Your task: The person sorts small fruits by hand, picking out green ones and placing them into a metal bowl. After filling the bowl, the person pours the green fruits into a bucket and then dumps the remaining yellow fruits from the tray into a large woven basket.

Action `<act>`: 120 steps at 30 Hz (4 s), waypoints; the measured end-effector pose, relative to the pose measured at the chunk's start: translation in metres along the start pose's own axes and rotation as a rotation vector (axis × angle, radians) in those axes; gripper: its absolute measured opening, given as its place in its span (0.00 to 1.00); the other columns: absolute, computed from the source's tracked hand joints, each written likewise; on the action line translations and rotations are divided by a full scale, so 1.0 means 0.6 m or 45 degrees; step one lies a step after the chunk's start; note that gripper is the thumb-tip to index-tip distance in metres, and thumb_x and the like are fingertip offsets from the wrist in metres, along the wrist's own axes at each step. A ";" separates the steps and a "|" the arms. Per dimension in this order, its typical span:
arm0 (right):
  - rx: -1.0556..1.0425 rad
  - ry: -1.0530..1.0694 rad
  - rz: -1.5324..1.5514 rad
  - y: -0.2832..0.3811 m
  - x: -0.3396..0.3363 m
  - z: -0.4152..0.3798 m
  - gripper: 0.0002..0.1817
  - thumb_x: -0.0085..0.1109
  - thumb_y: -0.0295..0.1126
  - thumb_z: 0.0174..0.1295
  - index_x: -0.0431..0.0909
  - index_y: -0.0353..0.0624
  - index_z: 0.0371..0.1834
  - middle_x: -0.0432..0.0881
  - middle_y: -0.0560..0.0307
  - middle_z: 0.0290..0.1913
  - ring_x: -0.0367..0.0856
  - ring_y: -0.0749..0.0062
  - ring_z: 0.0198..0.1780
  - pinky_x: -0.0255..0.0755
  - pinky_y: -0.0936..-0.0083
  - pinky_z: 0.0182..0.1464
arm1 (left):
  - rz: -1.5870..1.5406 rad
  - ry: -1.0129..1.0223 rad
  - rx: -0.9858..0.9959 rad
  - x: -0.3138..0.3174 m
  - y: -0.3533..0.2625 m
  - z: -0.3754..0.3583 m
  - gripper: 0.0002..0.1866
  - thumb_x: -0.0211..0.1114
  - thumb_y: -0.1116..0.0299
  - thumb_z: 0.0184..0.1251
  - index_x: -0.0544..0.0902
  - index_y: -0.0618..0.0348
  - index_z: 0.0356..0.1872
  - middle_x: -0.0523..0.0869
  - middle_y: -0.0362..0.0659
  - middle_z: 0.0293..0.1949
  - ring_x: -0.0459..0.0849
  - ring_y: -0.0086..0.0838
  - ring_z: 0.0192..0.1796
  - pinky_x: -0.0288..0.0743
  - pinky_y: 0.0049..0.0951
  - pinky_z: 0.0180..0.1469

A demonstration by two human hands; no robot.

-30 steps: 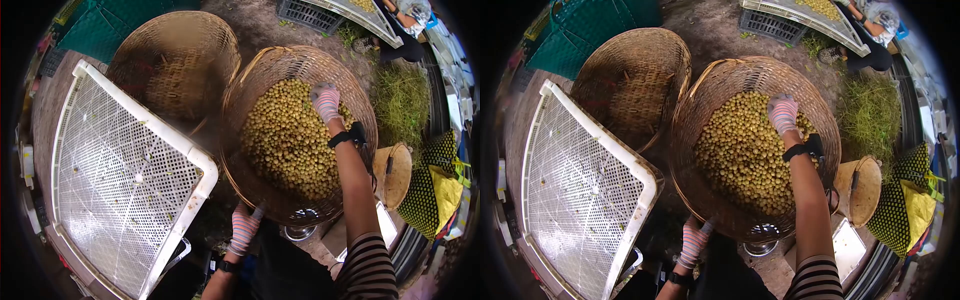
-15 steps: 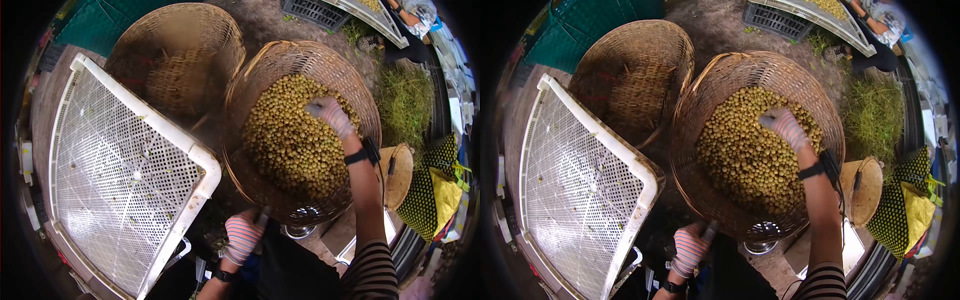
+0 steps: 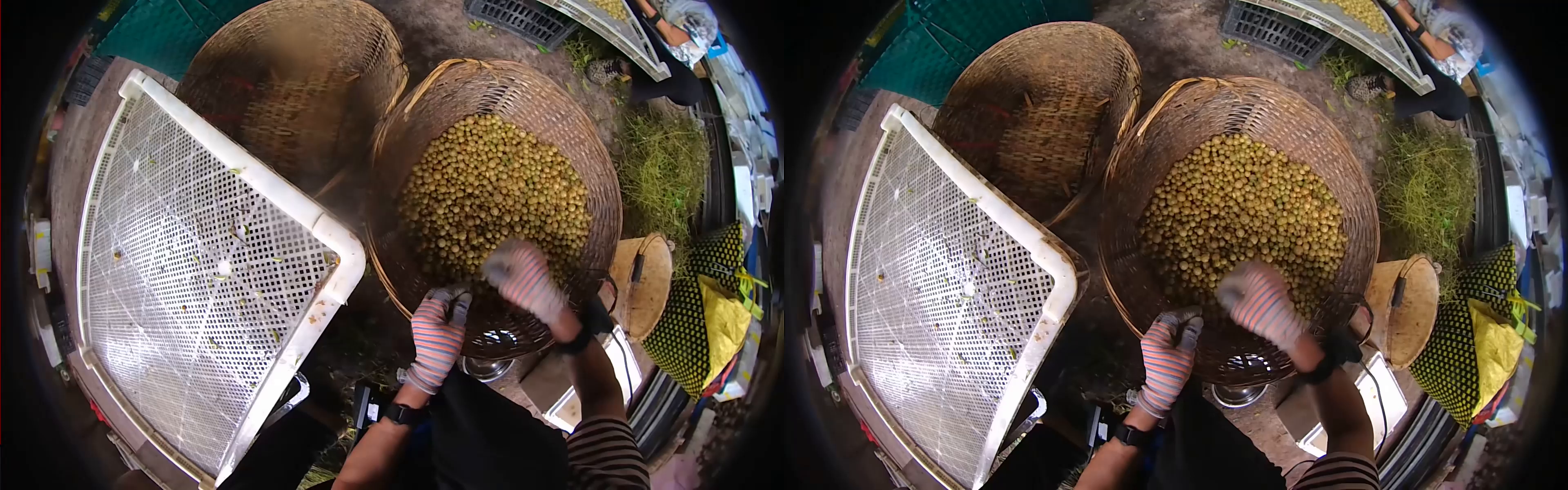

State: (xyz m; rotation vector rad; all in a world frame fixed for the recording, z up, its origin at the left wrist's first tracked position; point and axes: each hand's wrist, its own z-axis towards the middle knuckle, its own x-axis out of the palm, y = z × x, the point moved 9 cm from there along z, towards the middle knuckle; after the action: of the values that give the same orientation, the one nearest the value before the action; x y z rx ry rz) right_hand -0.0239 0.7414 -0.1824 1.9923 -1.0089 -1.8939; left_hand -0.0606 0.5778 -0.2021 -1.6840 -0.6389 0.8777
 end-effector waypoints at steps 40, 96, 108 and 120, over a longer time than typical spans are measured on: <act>0.505 0.227 -1.158 -0.321 -0.022 0.250 0.19 0.61 0.35 0.61 0.80 0.49 0.57 0.72 0.47 0.67 0.70 0.51 0.66 0.65 0.59 0.62 | 0.548 0.290 0.325 0.038 -0.011 -0.018 0.21 0.66 0.74 0.59 0.79 0.57 0.56 0.82 0.53 0.51 0.81 0.50 0.50 0.78 0.42 0.51; 0.501 1.183 0.251 -0.041 0.026 -0.327 0.38 0.66 0.29 0.60 0.61 0.49 0.75 0.86 0.52 0.42 0.83 0.65 0.43 0.78 0.72 0.45 | 0.723 0.293 0.386 0.053 -0.009 -0.036 0.17 0.67 0.71 0.57 0.82 0.57 0.50 0.84 0.51 0.47 0.84 0.49 0.43 0.79 0.44 0.47; 1.052 -0.253 1.630 -0.152 0.135 0.132 0.57 0.69 0.20 0.55 0.34 0.48 0.80 0.58 0.35 0.74 0.72 0.46 0.65 0.85 0.56 0.50 | 0.877 0.397 0.552 0.066 0.007 -0.047 0.11 0.66 0.68 0.57 0.83 0.56 0.42 0.84 0.49 0.38 0.84 0.47 0.38 0.80 0.42 0.42; -0.340 -0.057 -0.413 0.027 0.096 0.193 0.27 0.60 0.23 0.55 0.78 0.57 0.60 0.77 0.49 0.61 0.79 0.50 0.53 0.78 0.61 0.54 | 0.815 0.353 0.543 0.059 -0.004 -0.041 0.10 0.65 0.66 0.58 0.83 0.55 0.41 0.82 0.50 0.34 0.83 0.47 0.33 0.79 0.43 0.36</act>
State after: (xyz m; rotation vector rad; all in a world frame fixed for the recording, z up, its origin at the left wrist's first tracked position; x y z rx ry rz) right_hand -0.1418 0.7290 -0.2365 2.0550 -0.4277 -2.1097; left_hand -0.0199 0.5922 -0.2047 -1.5804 0.2898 1.0989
